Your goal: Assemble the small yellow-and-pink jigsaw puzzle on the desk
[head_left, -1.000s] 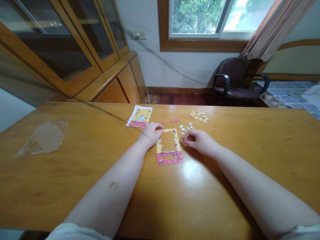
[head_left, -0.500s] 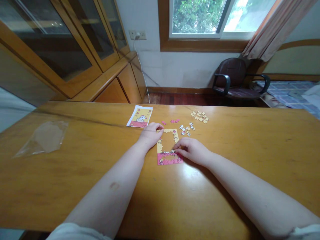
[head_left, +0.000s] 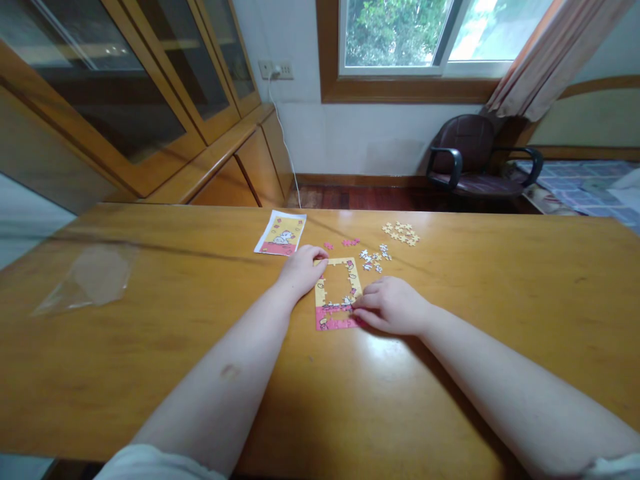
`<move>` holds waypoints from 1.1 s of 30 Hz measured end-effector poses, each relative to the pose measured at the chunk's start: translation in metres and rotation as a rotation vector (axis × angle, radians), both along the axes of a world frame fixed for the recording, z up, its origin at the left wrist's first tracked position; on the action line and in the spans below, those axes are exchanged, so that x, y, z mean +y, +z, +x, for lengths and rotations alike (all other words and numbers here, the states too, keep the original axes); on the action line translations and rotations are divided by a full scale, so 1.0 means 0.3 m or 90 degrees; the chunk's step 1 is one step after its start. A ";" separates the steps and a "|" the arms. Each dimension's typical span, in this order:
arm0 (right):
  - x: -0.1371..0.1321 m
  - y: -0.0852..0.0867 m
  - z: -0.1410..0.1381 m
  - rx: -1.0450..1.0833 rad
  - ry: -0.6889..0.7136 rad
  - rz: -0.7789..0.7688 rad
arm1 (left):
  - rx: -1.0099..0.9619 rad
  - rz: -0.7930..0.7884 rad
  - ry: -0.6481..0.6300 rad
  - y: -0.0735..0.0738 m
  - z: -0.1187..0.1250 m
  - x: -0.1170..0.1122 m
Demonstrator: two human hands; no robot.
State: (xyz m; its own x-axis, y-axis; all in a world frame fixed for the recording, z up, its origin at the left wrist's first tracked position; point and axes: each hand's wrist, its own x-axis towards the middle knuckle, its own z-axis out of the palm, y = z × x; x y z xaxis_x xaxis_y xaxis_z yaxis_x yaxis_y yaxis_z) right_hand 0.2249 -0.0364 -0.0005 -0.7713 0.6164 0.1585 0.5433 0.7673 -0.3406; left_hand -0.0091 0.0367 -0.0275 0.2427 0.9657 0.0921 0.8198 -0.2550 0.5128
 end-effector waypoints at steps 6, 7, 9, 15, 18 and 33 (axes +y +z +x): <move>0.005 0.007 0.003 -0.017 -0.009 0.000 | 0.001 -0.001 0.004 0.002 0.002 -0.002; 0.005 0.008 0.002 -0.020 -0.012 0.000 | 0.002 0.001 0.002 0.003 0.002 -0.002; 0.005 0.007 0.002 -0.021 -0.020 0.002 | 0.000 -0.002 0.006 0.006 0.004 -0.004; 0.006 0.004 0.005 -0.026 -0.022 -0.005 | -0.010 -0.015 0.015 0.029 0.011 -0.015; 0.008 0.005 0.005 -0.035 -0.036 -0.009 | -0.013 -0.003 0.007 0.020 0.011 -0.012; 0.014 -0.009 -0.020 -0.043 -0.103 -0.016 | -0.008 0.003 0.002 0.015 0.007 -0.010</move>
